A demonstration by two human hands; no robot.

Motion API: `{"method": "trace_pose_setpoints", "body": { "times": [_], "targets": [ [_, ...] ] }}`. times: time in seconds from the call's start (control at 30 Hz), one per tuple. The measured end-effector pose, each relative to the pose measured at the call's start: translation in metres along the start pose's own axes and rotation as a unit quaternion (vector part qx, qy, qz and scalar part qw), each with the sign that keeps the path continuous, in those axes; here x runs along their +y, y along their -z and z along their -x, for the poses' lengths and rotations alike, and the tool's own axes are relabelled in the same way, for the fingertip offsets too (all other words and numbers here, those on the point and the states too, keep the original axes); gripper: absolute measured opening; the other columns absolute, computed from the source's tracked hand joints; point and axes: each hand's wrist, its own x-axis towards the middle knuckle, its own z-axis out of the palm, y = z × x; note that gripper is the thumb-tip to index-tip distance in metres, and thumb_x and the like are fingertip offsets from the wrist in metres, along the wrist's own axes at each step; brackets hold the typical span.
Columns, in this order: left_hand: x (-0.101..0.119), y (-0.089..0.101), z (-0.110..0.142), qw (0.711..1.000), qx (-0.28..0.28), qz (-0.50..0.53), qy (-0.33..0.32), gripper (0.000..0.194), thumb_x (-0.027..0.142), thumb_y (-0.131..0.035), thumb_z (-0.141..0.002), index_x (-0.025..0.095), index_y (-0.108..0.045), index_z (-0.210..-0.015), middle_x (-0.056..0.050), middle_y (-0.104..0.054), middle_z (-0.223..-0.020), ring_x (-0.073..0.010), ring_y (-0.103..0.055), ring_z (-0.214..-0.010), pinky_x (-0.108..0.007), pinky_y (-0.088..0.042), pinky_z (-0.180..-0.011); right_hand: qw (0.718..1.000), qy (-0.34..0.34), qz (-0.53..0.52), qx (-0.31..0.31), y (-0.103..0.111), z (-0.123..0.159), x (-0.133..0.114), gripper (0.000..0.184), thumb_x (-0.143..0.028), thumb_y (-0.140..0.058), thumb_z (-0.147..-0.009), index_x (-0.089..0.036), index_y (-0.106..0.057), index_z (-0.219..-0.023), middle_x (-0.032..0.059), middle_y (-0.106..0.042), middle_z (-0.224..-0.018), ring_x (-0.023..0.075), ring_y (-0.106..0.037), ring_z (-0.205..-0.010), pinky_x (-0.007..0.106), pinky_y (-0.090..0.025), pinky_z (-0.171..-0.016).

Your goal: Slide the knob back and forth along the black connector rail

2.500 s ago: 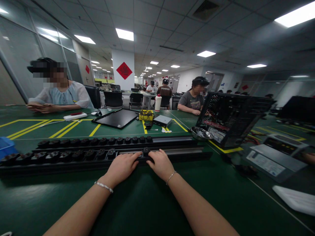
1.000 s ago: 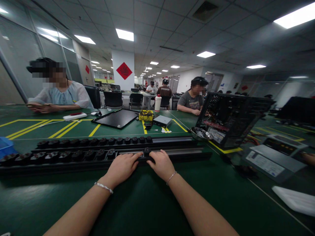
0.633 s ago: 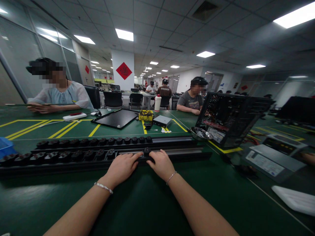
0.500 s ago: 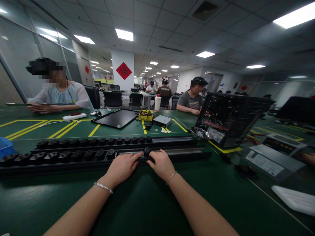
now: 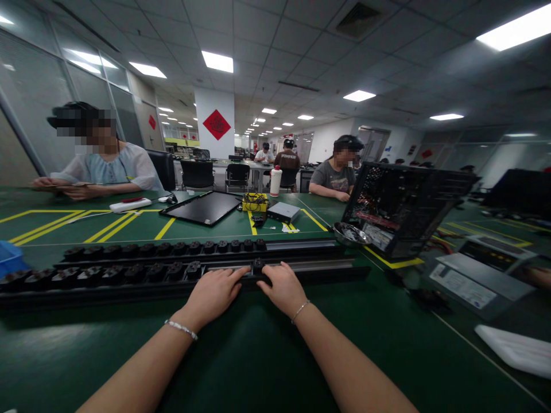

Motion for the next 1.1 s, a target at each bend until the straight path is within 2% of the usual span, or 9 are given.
{"method": "trace_pose_setpoints", "body": {
  "times": [0.73, 1.1],
  "targets": [
    [0.0006, 0.002, 0.0, 1.0, -0.009, 0.0, 0.001, 0.04, 0.033, -0.04, -0.089, 0.032, -0.045, -0.129, -0.003, -0.065, -0.102, -0.0201, -0.061, -0.092, -0.033, -0.043, -0.079, 1.0, 0.006, 0.001, 0.007, -0.0035, 0.0001, 0.0038, 0.013, -0.033, -0.058, -0.082, -0.021, -0.058, -0.087, 0.0037, -0.067, -0.086, 0.0169, -0.06, -0.089, 0.038, -0.032, -0.099],
    [0.0004, 0.0022, -0.0005, 1.0, -0.013, -0.013, -0.001, 0.044, 0.033, -0.04, -0.089, 0.033, -0.04, -0.133, -0.003, -0.066, -0.1, -0.021, -0.061, -0.089, -0.034, -0.043, -0.077, 1.0, 0.008, 0.005, 0.01, -0.0038, 0.0, 0.004, 0.014, -0.033, -0.059, -0.081, -0.021, -0.058, -0.087, 0.0037, -0.067, -0.086, 0.0173, -0.06, -0.089, 0.038, -0.032, -0.099]
  ]
}}
